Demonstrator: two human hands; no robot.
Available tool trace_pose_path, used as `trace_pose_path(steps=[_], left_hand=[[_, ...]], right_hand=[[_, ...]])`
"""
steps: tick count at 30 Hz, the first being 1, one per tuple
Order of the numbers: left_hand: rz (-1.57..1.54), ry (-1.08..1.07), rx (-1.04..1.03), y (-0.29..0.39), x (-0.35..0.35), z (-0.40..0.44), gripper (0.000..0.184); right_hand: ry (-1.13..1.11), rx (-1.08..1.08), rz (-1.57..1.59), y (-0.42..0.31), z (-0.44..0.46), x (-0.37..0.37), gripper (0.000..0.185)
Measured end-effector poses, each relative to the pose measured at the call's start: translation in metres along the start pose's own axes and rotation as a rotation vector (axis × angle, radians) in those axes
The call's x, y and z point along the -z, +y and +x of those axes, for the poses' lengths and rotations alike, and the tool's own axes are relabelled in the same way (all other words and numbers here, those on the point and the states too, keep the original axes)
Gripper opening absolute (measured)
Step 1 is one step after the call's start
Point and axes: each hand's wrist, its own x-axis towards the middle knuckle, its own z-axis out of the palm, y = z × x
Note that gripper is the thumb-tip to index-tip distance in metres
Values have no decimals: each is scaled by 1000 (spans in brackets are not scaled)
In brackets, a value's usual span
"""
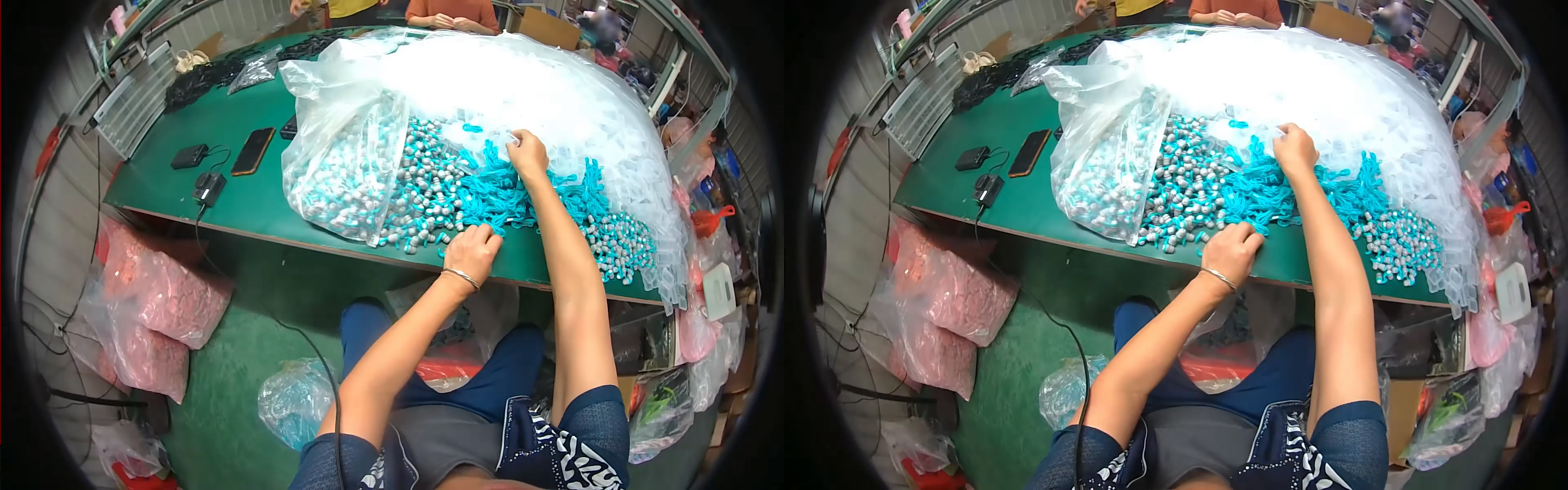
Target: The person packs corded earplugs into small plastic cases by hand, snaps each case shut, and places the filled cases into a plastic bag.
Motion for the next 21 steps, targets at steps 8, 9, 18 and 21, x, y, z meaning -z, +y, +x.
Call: trace_pose_path(steps=[8, 9, 18, 21], left_hand=[[54, 43, -114, -1, -3, 3, 2], [79, 57, -132, 0, -2, 4, 2], [79, 97, -214, 2, 15, 4, 7], [73, 77, -248, -1, 23, 2, 13]], right_hand=[[338, 138, 581, 38, -10, 41, 17], [351, 132, 563, 40, -19, 52, 17], [108, 80, 584, 55, -170, 87, 18], [81, 53, 390, 49, -193, 89, 22]])
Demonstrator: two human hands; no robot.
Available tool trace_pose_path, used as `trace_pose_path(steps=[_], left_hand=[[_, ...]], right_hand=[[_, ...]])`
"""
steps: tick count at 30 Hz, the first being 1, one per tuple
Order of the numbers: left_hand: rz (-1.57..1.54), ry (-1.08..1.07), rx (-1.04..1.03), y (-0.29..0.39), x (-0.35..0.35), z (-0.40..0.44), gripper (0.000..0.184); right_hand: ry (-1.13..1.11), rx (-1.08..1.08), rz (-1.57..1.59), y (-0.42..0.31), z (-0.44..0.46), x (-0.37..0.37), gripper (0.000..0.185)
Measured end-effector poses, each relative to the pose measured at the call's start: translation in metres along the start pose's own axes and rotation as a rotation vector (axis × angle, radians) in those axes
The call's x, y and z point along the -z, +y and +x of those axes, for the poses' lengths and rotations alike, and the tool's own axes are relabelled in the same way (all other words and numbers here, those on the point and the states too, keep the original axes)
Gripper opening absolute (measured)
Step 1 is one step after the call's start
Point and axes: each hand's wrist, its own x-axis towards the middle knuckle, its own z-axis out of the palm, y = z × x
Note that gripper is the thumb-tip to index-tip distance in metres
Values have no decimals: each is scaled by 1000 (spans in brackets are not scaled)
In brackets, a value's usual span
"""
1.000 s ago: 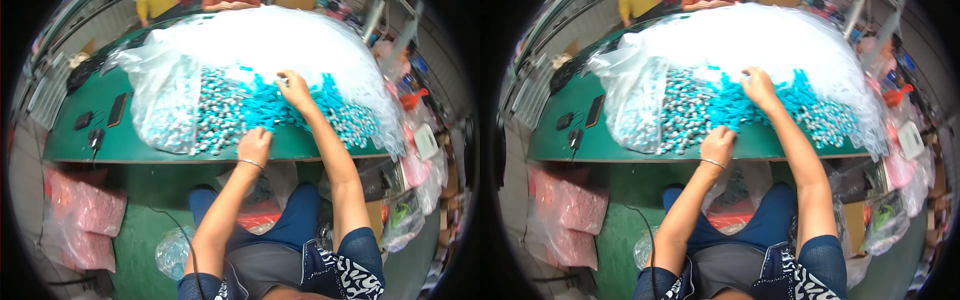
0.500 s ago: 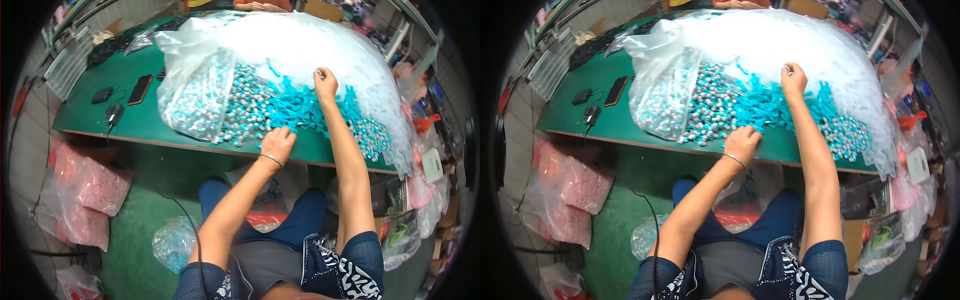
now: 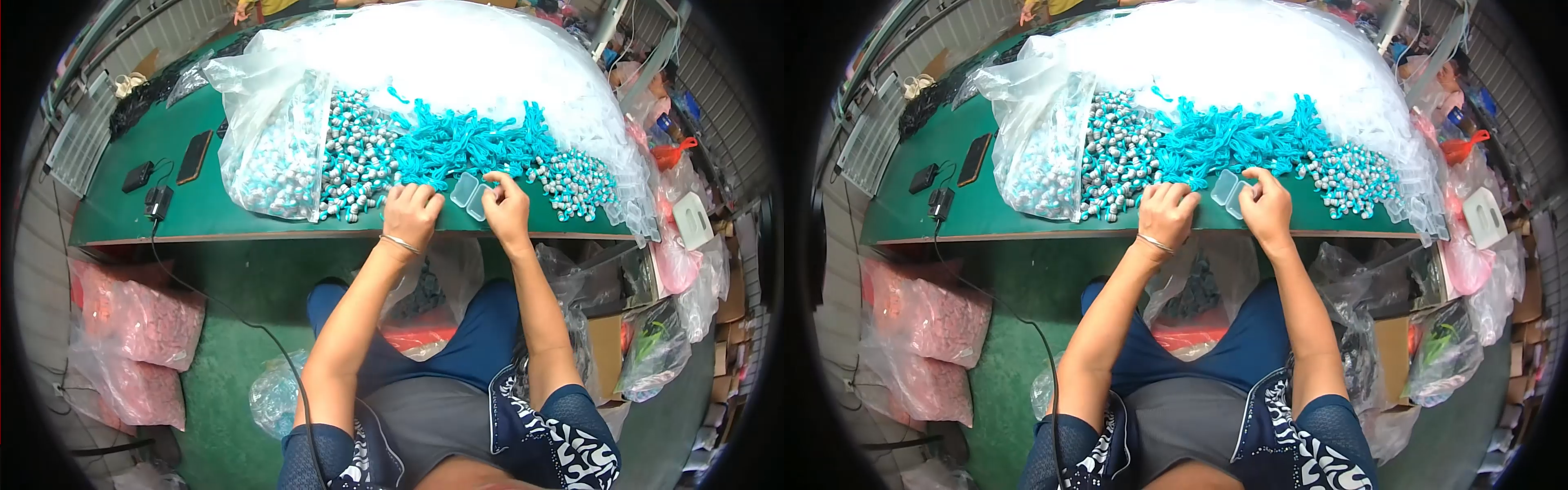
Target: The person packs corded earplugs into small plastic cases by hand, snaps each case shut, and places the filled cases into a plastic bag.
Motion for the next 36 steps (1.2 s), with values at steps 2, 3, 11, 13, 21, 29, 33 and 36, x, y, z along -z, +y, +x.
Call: trace_pose_path(steps=[2, 3, 11, 13, 21, 29, 33, 36], left_hand=[[11, 57, 35, -1, 11, 1, 17], [26, 58, 75, 0, 17, 0, 23], [144, -174, 454, 8, 49, -21, 27], [163, -157, 437, 8, 47, -24, 16], [-19, -127, 401, 15, 41, -25, 13], [-308, -143, 230, 21, 18, -15, 14], [-336, -110, 283, 21, 22, -13, 12], [-303, -139, 341, 21, 18, -14, 14]], right_hand=[[-29, -30, -120, -11, -7, 5, 22], [-68, 26, -261, -11, -9, 6, 22], [-163, 91, -511, -14, -19, 4, 30], [-173, 106, -521, -16, -23, 5, 30], [-119, 66, -317, -12, -25, 25, 18], [33, 22, -285, 39, -1, 56, 13], [-5, 129, -331, 45, 2, 48, 11], [53, 156, -374, 51, 10, 55, 10]])
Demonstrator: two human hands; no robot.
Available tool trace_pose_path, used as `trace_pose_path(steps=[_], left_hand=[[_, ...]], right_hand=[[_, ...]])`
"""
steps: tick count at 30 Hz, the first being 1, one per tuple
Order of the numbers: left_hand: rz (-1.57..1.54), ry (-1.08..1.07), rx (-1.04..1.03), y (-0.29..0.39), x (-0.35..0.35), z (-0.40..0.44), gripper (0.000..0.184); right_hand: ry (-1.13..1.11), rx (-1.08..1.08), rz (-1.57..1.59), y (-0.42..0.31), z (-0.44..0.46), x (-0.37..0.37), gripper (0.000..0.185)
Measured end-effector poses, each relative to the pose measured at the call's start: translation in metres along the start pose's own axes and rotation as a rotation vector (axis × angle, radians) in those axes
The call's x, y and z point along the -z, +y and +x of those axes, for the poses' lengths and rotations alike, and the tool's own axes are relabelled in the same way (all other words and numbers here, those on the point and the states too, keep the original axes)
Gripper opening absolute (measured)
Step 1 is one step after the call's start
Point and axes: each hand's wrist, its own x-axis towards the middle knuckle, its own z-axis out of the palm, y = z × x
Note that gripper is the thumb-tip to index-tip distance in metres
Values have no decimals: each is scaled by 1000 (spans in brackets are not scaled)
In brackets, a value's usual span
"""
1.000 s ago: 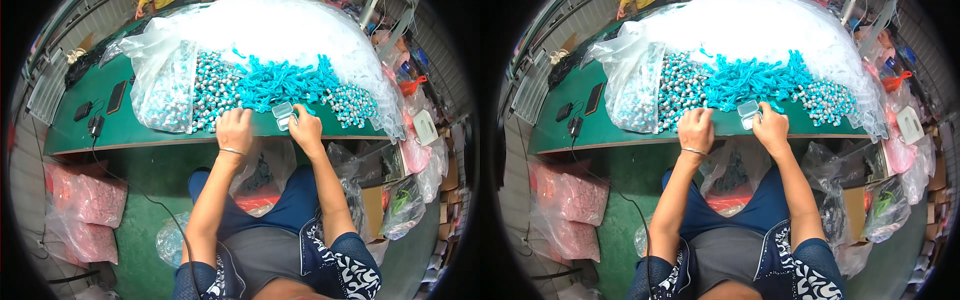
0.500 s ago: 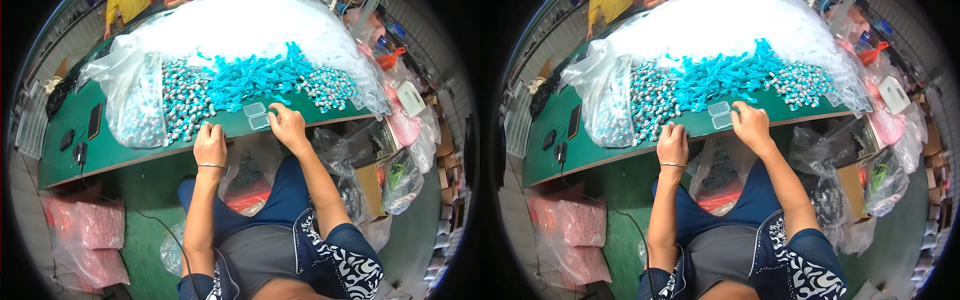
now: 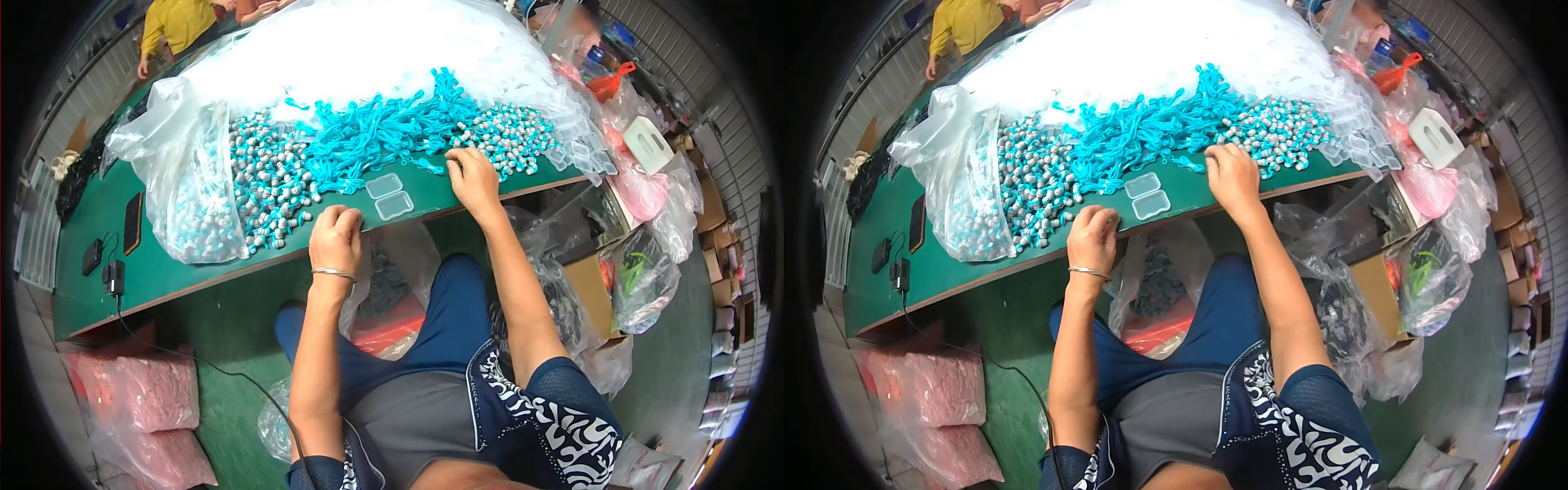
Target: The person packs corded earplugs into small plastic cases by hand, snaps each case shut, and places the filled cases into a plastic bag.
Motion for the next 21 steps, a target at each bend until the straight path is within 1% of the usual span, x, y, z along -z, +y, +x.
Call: trace_pose_path(steps=[2, 3, 4, 6, 8, 10, 14, 17, 19, 20, 21], left_hand=[[-15, 22, 21, 0, -2, 1, 15], [10, 11, 52, 1, -2, 0, 15], [35, 0, 84, 2, -1, -1, 15], [49, -6, 92, 5, -1, -1, 15], [66, -13, 100, 6, -1, 0, 15], [100, 0, 108, 8, -3, 1, 13], [157, 0, 116, 12, -5, 2, 11], [123, -3, 176, 11, -8, 3, 11], [73, 42, 186, 7, -11, 2, 13], [76, 44, 190, 6, -11, 2, 13], [7, 28, 224, 6, -11, 3, 14]], right_hand=[[75, 24, -103, 12, 5, 1, 10], [64, -22, -157, 17, 8, 0, 11], [63, -23, -159, 19, 10, 1, 11], [47, -8, -289, 23, 17, 1, 11], [25, 2, -323, 29, 25, -4, 12], [12, 10, -466, 29, 33, -11, 14], [-54, 29, -470, 28, 42, -12, 15], [-63, 45, -423, 26, 38, -10, 13], [50, 66, -327, 20, 30, 0, 11], [47, 70, -323, 15, 27, 4, 11], [39, 51, -107, 10, 22, 7, 10]])
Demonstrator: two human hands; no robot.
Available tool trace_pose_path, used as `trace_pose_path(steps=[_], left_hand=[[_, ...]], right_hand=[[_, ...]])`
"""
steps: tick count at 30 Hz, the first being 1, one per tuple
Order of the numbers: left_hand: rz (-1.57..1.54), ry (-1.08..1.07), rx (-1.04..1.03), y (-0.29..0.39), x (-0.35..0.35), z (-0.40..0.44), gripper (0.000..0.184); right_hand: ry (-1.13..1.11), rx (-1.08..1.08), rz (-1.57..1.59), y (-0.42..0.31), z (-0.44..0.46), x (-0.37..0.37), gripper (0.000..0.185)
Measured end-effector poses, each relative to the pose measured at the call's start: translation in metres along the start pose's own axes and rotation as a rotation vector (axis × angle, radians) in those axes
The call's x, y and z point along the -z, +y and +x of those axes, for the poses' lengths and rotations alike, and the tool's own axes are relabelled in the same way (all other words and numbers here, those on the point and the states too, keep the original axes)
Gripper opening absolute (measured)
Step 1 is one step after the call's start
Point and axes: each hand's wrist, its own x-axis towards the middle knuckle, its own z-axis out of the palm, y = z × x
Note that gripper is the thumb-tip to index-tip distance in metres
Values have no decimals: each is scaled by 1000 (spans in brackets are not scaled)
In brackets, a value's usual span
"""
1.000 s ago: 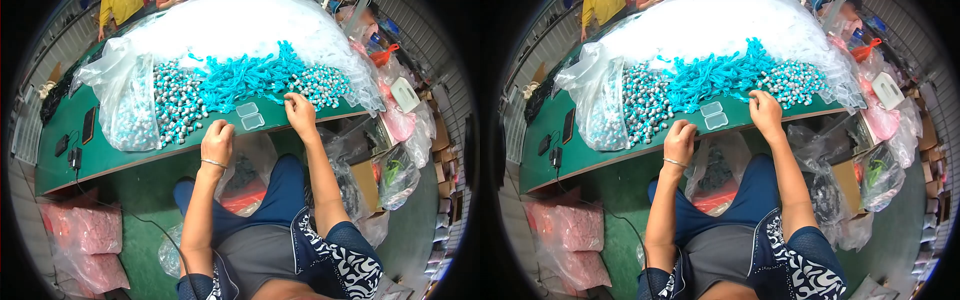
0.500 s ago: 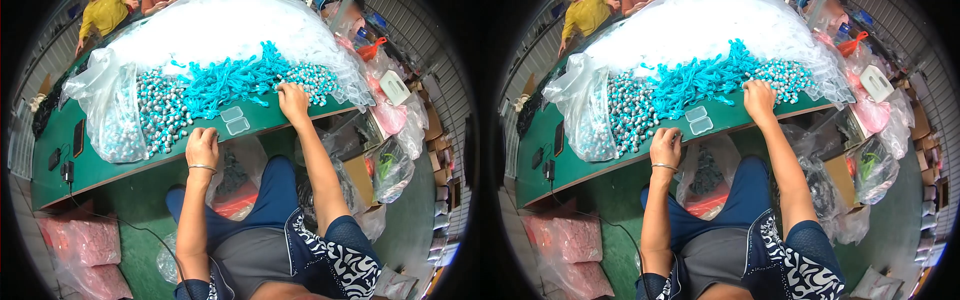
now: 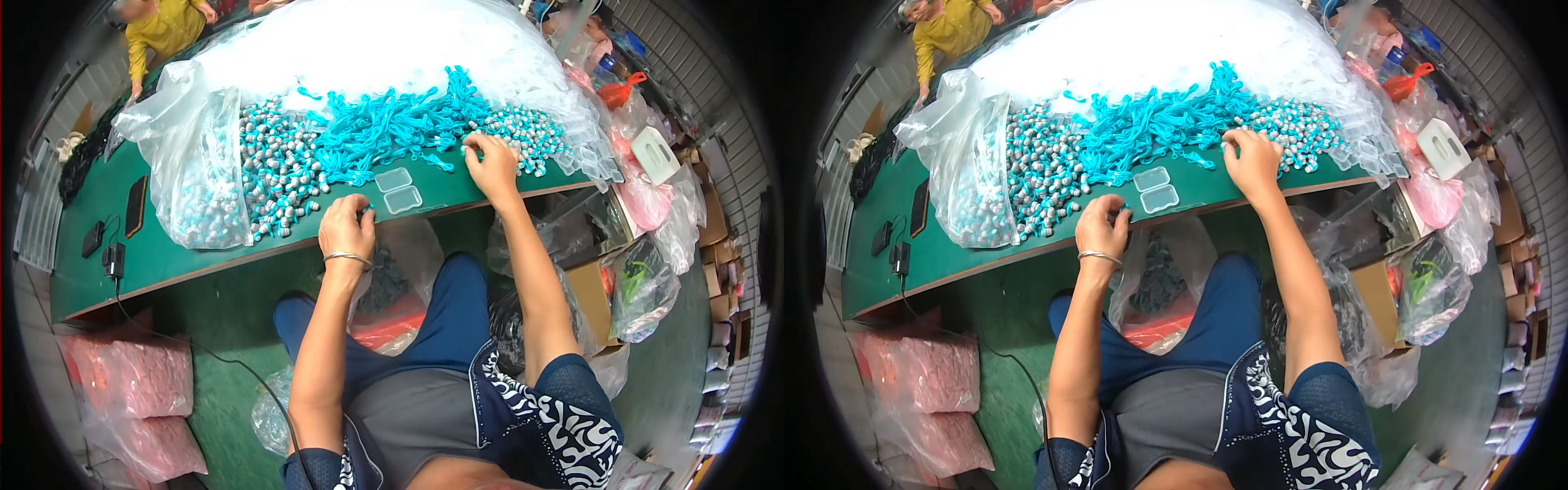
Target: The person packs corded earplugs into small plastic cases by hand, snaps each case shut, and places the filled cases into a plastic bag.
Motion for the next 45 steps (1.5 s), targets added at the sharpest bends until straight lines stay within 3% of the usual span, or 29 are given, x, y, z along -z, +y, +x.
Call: trace_pose_path(steps=[2, 5, 13, 19, 22, 25, 27, 31, 35, 39, 41, 42, 45], left_hand=[[-170, -22, 65, 2, -1, 3, 15], [-344, -35, 77, 11, -4, 9, 15], [-102, -113, -150, 9, -28, 19, 16], [-133, -146, -76, 13, -32, 18, 13], [-126, -127, -97, 14, -32, 17, 16], [-130, -147, -65, 14, -26, 16, 24], [-64, -109, -181, 16, -23, 15, 34], [-10, -220, -207, 15, -17, 15, 45], [-38, -247, -187, 9, -17, 17, 45], [-61, -269, -172, 6, -16, 17, 45], [-68, -264, -175, 5, -16, 18, 45], [-75, -256, -184, 5, -15, 18, 46], [-79, -257, -175, 7, -16, 19, 47]], right_hand=[[-17, -67, 415, -20, -12, 8, 7], [-180, -18, 523, -64, -34, 15, 7], [-110, 43, 299, -82, -56, -16, 9], [-116, -37, 277, -82, -55, -18, 9], [-232, -77, 206, -85, -49, -8, 9], [-246, -25, 172, -86, -46, -4, 9], [-221, -72, 365, -77, -40, -3, 7], [-34, -33, 168, -44, -21, -3, 11], [-97, 9, 19, -24, -20, -20, 15], [-118, -7, 136, -19, -23, -21, 15], [-224, -200, 427, -36, -20, 0, 16], [-229, -202, 429, -42, -20, 5, 16], [-348, 19, 669, -53, -21, 8, 17]])
